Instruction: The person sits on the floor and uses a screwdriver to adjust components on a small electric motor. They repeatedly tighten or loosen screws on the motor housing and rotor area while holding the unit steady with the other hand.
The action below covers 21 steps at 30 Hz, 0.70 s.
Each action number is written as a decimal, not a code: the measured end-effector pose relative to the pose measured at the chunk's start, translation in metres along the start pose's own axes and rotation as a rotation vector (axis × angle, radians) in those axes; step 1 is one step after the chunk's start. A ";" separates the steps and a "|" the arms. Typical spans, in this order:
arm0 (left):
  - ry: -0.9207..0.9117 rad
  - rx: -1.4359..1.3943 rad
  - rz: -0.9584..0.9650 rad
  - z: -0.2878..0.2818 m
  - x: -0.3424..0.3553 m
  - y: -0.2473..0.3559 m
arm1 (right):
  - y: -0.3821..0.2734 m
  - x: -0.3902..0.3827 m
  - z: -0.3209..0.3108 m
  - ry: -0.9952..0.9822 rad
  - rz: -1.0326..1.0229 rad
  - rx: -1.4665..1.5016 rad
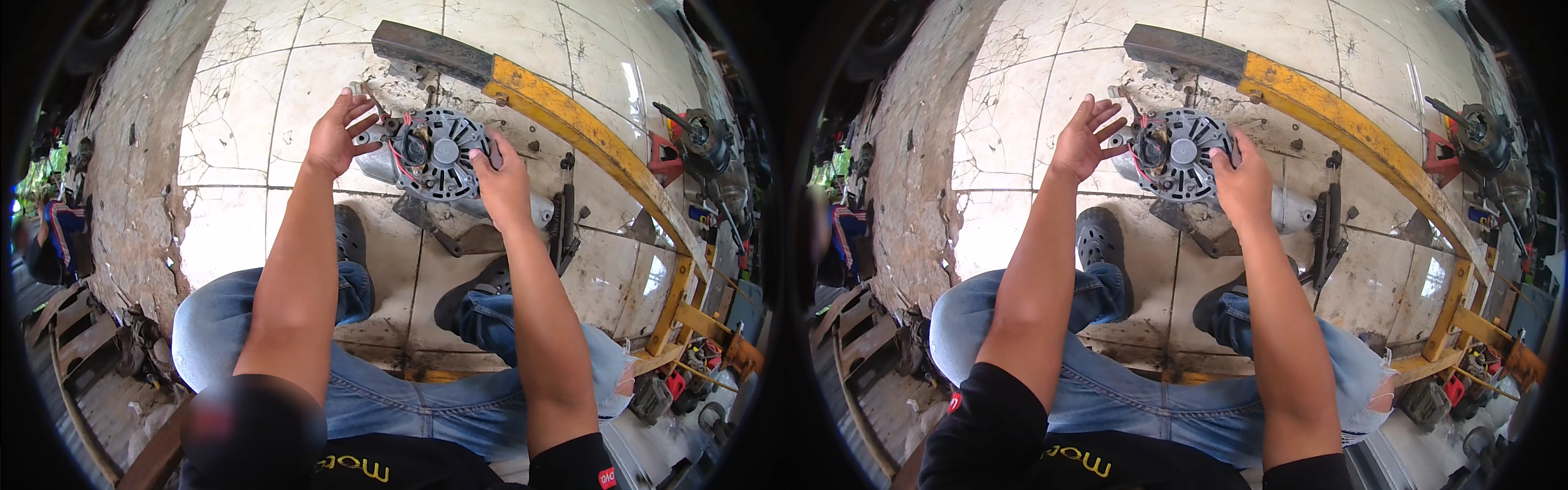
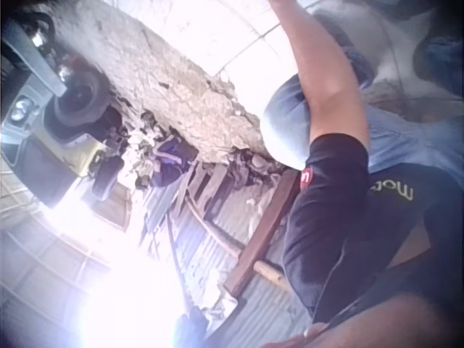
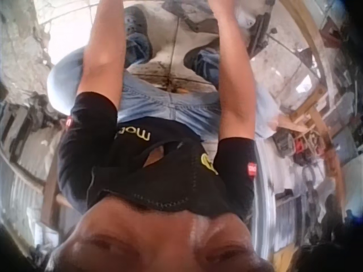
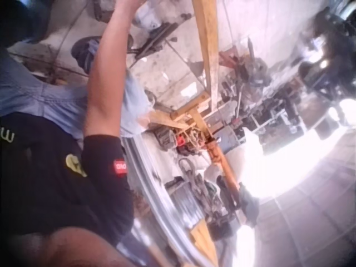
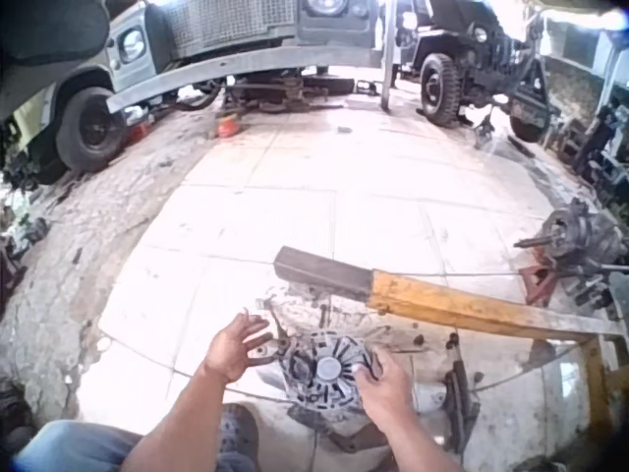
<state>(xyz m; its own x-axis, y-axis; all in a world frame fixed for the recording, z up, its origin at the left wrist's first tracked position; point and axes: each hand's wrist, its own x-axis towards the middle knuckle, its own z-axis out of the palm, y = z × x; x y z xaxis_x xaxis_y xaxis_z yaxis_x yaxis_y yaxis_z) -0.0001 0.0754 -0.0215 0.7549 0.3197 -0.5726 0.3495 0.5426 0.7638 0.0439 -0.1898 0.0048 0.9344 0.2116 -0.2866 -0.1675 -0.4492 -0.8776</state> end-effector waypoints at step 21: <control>0.047 1.170 0.250 -0.057 0.073 -0.083 | -0.009 0.001 0.001 -0.018 0.006 -0.108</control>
<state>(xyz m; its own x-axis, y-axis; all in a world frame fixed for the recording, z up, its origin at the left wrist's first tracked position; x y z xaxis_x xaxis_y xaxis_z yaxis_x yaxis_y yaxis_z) -0.0063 0.0981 -0.1438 0.8614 0.3571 -0.3613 0.5072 -0.5666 0.6493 0.0460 -0.1845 0.0125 0.9273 0.2238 -0.2999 -0.1374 -0.5417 -0.8293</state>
